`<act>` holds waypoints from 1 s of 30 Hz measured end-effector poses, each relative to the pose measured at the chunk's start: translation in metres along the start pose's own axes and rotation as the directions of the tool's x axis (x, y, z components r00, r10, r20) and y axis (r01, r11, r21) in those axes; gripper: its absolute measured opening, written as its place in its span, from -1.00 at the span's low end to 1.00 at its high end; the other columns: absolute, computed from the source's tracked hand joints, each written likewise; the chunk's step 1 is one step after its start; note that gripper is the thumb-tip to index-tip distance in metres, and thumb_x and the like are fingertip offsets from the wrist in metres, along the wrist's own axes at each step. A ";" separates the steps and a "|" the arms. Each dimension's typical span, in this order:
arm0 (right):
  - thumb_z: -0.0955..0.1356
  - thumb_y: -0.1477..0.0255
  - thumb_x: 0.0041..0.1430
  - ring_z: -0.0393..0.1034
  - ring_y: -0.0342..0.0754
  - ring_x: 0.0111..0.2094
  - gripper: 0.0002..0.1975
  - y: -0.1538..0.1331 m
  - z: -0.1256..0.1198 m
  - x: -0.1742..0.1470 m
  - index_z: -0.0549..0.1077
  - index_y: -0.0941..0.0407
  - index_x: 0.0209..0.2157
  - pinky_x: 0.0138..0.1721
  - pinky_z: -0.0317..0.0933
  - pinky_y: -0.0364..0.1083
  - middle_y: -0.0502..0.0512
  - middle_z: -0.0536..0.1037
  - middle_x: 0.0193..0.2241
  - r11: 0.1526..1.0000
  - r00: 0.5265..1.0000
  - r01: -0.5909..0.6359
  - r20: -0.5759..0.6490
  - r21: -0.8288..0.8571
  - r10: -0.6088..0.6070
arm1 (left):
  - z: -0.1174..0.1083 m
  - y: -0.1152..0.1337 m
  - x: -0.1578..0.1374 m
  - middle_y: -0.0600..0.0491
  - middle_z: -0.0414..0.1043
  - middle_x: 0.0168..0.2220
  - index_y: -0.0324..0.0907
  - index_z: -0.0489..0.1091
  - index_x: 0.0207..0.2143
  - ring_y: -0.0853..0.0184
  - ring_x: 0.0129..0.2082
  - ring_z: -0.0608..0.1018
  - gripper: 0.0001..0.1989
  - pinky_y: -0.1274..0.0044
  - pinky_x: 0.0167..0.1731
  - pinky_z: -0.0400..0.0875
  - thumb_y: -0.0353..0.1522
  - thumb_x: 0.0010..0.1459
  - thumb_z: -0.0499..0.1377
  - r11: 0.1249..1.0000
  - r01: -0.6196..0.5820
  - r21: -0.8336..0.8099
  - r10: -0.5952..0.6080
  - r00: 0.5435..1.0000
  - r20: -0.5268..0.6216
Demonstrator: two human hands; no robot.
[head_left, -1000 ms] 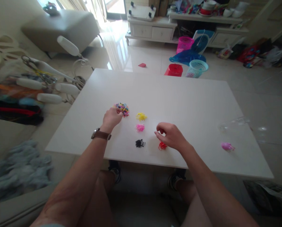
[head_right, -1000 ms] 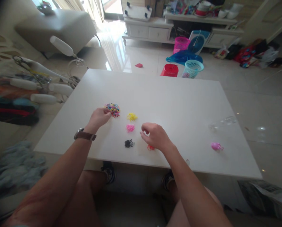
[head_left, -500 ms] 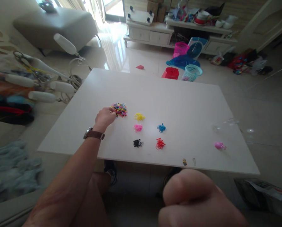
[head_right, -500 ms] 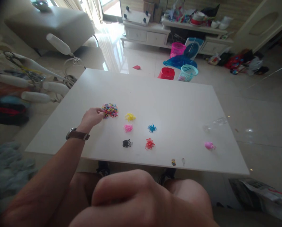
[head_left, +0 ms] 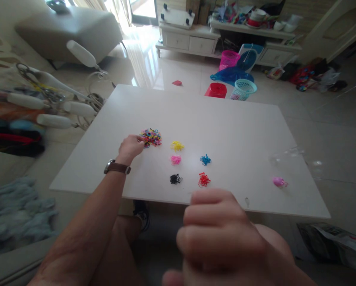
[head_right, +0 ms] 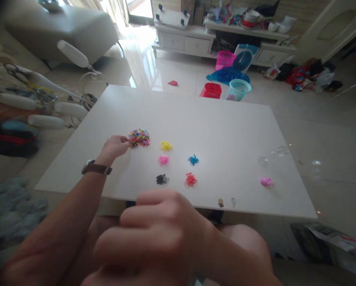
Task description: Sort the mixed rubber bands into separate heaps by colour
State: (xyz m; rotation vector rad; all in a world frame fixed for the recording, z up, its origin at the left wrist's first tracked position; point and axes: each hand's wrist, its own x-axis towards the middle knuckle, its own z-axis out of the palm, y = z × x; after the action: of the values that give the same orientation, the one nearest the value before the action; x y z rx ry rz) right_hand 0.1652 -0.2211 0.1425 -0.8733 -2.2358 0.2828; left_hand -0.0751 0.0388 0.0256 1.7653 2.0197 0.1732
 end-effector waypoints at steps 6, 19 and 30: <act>0.32 0.38 0.18 0.08 -0.13 -0.54 -0.72 0.057 0.017 0.038 0.21 0.07 -0.58 -0.45 -0.04 -0.06 -0.03 0.27 -0.56 0.993 0.995 -0.101 0.000 -0.062 0.101 | 0.013 -0.017 0.006 -0.07 0.61 -0.29 -0.11 0.61 -0.26 0.16 -0.26 0.58 -0.73 0.48 -0.26 0.40 -0.37 -0.06 0.23 0.999 -0.015 0.032 0.014 0.999 0.049; 0.29 0.35 0.25 0.21 -0.18 -0.50 -0.83 0.108 0.038 -0.008 0.39 0.10 -0.41 -0.37 0.03 -0.13 0.04 0.46 -0.37 0.893 0.868 -0.448 0.219 -0.047 0.447 | 0.024 -0.022 0.015 -0.05 0.61 -0.22 -0.13 0.62 -0.29 0.20 -0.26 0.59 -0.72 0.53 -0.24 0.41 -0.43 -0.09 0.21 0.963 -0.261 0.060 0.251 0.957 0.146; 0.30 0.35 0.25 0.26 -0.18 -0.48 -0.84 0.121 0.047 -0.007 0.43 0.11 -0.38 -0.33 0.04 -0.15 0.05 0.47 -0.35 0.859 0.829 -0.510 0.236 -0.053 0.507 | 0.006 -0.007 0.003 -0.04 0.60 -0.34 -0.20 0.57 -0.37 0.25 -0.33 0.59 -0.85 0.54 -0.35 0.36 -0.41 -0.05 0.24 0.988 -0.128 -0.081 0.125 0.991 -0.043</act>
State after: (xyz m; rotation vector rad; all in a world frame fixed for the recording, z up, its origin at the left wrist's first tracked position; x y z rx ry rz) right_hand 0.1983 -0.1330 0.0528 -1.4974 -2.1724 0.6832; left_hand -0.0792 0.0397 0.0169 1.8512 1.8973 0.3281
